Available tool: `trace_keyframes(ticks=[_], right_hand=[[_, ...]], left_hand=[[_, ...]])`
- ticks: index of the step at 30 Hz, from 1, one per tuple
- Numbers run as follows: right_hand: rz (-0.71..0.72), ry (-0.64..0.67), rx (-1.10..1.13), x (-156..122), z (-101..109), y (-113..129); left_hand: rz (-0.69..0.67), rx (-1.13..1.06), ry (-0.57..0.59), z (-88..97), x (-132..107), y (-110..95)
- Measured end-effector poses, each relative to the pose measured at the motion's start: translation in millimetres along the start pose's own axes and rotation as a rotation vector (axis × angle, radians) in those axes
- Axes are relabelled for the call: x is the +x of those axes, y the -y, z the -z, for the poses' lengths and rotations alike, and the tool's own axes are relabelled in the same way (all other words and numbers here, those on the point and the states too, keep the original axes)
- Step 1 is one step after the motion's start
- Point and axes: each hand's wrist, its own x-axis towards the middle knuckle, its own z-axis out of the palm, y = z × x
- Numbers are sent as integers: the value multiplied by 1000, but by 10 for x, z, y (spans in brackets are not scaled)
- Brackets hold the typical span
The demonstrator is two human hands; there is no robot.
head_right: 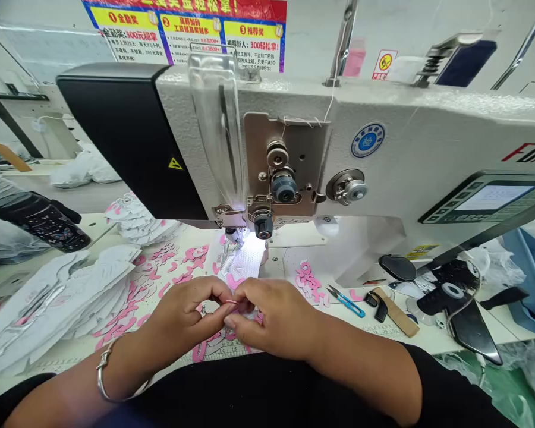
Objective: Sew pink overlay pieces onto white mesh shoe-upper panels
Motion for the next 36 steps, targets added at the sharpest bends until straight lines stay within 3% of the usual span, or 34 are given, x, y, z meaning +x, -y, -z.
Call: trace_keyframes(ticks=[4,9,14,20,25,30,36], right_hand=[[18,-50,-152,184,144,-66],[-152,-306,-85,390,197,-288],[-334,-399,-19,562,97,-453],[-312,-397,-66,612,22,-486],[-327,-434,-112,567,-1,-471],[-299,-379,-146,588,21,-435],[-367,-351,-218,596,11,-446]], left_hand=[[-59,77,13,90,196,-51],[229,26,-288,156,386,40],[404,-218,-138,83,537,240],[416,-570,-100,0,583,293],[435,-588,-127,-55,494,331],[428,-560,-131,-78,444,343],[451,-547,-163,-99,457,268]])
